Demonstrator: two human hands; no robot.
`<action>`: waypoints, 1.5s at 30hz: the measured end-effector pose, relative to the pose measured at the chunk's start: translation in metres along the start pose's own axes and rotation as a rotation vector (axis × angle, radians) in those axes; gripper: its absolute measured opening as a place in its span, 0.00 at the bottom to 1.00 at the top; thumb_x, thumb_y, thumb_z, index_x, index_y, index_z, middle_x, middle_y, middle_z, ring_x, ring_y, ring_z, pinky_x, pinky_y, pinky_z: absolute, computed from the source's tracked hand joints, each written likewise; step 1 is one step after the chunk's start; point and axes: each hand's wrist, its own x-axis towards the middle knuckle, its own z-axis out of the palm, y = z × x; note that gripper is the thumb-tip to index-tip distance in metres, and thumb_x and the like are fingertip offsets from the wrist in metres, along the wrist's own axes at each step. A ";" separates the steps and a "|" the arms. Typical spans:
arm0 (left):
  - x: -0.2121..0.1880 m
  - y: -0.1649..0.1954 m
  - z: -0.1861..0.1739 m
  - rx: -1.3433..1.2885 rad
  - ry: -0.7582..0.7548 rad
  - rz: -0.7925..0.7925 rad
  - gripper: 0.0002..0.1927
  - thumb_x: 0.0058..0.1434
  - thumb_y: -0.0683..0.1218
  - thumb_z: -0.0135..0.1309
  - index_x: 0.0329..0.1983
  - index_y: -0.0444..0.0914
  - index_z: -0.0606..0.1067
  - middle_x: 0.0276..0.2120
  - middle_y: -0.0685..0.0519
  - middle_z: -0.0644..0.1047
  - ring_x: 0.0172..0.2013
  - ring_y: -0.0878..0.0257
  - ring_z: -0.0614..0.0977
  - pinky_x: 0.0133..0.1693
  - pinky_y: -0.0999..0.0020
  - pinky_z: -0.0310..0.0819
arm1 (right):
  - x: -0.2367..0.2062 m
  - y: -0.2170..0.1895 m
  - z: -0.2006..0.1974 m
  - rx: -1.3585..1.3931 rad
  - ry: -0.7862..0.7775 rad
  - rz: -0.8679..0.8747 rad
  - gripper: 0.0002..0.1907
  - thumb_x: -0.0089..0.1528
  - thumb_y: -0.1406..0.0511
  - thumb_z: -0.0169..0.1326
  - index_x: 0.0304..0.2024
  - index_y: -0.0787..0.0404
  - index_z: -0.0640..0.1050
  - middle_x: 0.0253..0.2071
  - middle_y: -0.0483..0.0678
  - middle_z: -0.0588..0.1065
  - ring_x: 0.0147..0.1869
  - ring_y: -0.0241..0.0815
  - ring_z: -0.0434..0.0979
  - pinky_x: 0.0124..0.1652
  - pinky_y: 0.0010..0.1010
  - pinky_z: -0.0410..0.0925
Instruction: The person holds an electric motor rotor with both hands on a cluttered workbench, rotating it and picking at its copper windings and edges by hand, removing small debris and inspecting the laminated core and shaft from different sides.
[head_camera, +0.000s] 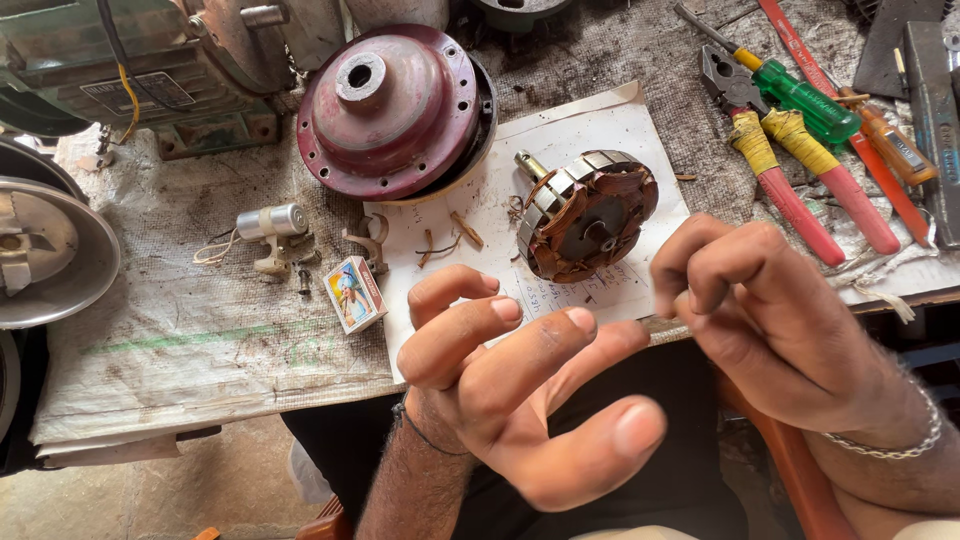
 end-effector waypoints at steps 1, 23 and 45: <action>0.001 -0.001 0.000 0.009 -0.007 0.007 0.33 0.57 0.44 0.71 0.58 0.63 0.68 0.55 0.61 0.71 0.53 0.57 0.65 0.45 0.59 0.71 | 0.001 0.001 0.000 -0.062 0.025 -0.031 0.08 0.67 0.73 0.44 0.46 0.58 0.63 0.42 0.51 0.70 0.41 0.34 0.65 0.44 0.22 0.64; 0.009 -0.004 0.000 -0.201 -0.014 0.036 0.11 0.58 0.41 0.73 0.37 0.41 0.80 0.52 0.58 0.75 0.49 0.57 0.69 0.40 0.59 0.71 | 0.012 -0.010 0.006 -0.058 0.077 -0.244 0.27 0.59 0.75 0.61 0.51 0.58 0.59 0.39 0.55 0.79 0.44 0.45 0.86 0.46 0.37 0.78; 0.013 -0.002 -0.005 -0.294 -0.398 -0.165 0.09 0.55 0.48 0.63 0.37 0.41 0.79 0.59 0.57 0.72 0.60 0.56 0.70 0.60 0.56 0.67 | -0.001 0.015 0.005 -0.363 -0.076 -0.082 0.29 0.57 0.68 0.67 0.47 0.59 0.58 0.43 0.48 0.78 0.43 0.35 0.82 0.35 0.27 0.72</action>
